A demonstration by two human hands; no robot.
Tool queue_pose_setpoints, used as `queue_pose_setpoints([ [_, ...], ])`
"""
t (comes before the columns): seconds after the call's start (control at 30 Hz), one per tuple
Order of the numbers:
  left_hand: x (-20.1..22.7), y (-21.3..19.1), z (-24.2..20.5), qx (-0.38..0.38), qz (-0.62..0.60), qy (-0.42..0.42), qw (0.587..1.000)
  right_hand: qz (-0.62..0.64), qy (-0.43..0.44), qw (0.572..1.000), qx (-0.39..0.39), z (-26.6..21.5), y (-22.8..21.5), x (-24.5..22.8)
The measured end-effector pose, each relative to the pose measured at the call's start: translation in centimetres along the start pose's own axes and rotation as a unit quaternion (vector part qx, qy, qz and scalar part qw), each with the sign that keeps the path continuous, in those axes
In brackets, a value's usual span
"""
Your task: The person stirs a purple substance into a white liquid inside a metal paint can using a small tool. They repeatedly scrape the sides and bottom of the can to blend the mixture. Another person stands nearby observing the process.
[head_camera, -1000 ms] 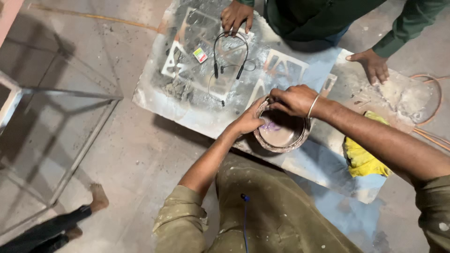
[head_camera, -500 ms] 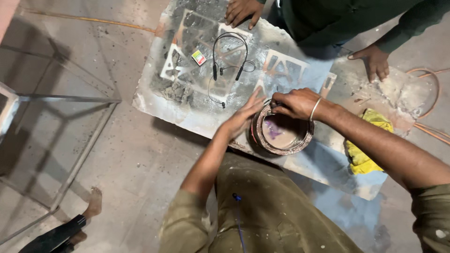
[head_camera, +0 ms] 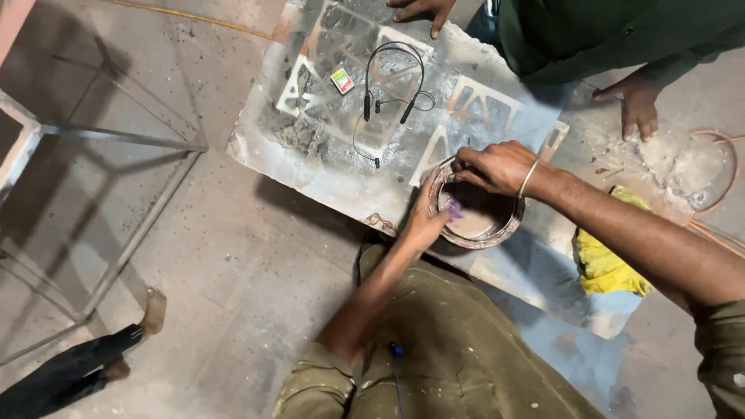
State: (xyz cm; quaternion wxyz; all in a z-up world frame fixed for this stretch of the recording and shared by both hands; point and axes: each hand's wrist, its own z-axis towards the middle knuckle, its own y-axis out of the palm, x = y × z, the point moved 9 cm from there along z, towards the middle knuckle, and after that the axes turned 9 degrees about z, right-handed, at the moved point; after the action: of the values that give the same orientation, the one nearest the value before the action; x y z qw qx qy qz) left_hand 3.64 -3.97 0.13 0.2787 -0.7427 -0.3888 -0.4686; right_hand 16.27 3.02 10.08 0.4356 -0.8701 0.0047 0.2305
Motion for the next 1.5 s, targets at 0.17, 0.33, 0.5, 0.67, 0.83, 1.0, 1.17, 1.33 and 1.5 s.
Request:
queue_pose_setpoints([
  [0.17,-0.8,0.3,2.8,-0.1,0.069,-0.062,0.991,0.006,-0.03,0.999,0.012,0.2,-1.1,0.6],
  [0.33,0.3,1.0,5.9,-0.153,-0.026,0.06,0.986,0.016,-0.026,0.999,0.011,0.4,-1.3,1.4],
  [0.5,-1.2,1.9,6.8,-0.234,-0.113,0.0,0.966,0.002,-0.013,1.0,-0.011,1.0,-1.3,1.6],
  [0.67,-2.5,1.3,7.5,-0.215,0.072,-0.018,0.974,0.019,-0.026,0.999,-0.026,1.1,-1.4,0.7],
  [0.83,-1.3,2.1,7.8,-0.245,-0.001,0.038,0.969,0.029,-0.032,0.999,-0.023,1.1,-1.4,-0.1],
  [1.0,-1.3,2.1,7.4,-0.273,0.061,-0.009,0.96,0.021,-0.018,0.998,-0.053,1.3,-0.3,0.2],
  [1.17,2.1,0.6,5.6,-0.308,-0.107,-0.008,0.945,0.057,-0.004,0.997,-0.041,0.7,-0.4,0.5],
  [1.33,1.5,-2.3,2.1,-0.107,-0.174,-0.049,0.978,0.032,0.025,0.999,-0.021,0.0,-0.6,0.7],
  [1.5,1.1,-0.6,-0.6,0.008,0.044,0.047,0.998,0.01,0.007,0.999,-0.035,0.3,-0.5,-0.1],
])
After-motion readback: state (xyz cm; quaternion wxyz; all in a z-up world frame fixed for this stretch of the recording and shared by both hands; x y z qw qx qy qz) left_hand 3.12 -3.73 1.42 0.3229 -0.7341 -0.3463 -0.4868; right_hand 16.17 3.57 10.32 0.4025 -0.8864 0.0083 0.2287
